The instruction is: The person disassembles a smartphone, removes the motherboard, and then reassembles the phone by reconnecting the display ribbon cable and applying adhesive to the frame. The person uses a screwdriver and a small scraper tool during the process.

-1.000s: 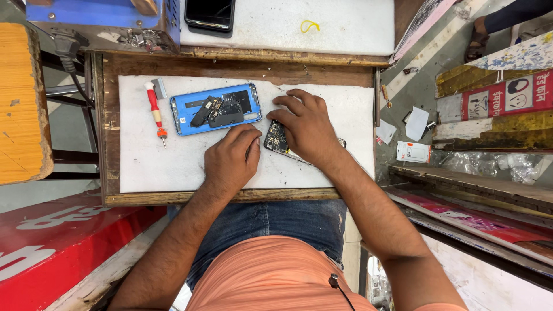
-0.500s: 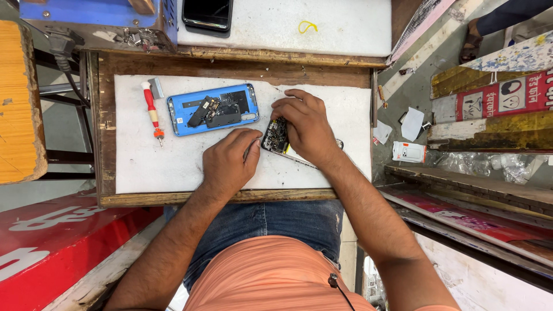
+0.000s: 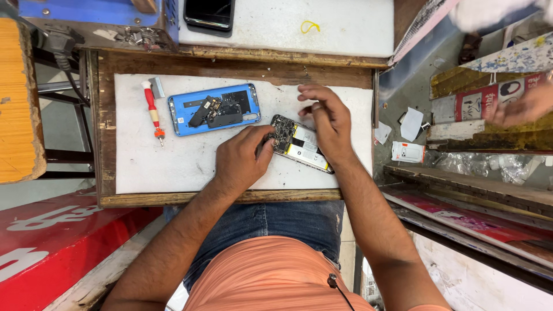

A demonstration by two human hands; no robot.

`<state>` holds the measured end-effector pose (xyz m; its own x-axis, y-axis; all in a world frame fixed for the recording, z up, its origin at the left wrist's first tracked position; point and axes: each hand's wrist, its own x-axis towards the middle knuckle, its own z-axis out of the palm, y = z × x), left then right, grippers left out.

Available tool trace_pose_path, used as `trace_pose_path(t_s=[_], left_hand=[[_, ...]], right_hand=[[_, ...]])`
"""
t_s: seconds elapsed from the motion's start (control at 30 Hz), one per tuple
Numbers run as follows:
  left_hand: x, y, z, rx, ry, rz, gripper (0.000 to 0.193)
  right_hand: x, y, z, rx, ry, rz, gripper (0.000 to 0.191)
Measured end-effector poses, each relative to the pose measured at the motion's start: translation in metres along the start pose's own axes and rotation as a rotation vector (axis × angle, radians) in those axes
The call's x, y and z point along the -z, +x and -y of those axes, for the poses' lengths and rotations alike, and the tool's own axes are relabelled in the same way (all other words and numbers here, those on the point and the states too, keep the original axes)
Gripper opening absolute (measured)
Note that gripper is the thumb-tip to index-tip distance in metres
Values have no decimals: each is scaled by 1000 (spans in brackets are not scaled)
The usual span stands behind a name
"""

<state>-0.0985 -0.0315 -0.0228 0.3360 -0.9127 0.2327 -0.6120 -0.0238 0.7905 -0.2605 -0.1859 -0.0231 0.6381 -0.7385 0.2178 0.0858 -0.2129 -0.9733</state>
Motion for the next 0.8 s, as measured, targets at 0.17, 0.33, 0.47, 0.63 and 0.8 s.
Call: trace_pose_path(t_s=[0.17, 0.33, 0.47, 0.63, 0.8], left_hand=[[-1, -2, 1, -27, 28, -10, 22], [-1, -2, 1, -39, 28, -17, 23], [-1, -2, 1, -30, 31, -7, 23], [0, -2, 0, -50, 46, -16, 22], [0, -1, 0, -47, 51, -8, 22]], right_hand=[[-9, -7, 9, 56, -132, 96, 31], [-18, -6, 19, 198, -401, 209, 34], [-20, -5, 23, 233, -472, 219, 37], [-19, -6, 24, 262, -520, 224, 33], [-21, -4, 22, 221, -549, 230, 33]])
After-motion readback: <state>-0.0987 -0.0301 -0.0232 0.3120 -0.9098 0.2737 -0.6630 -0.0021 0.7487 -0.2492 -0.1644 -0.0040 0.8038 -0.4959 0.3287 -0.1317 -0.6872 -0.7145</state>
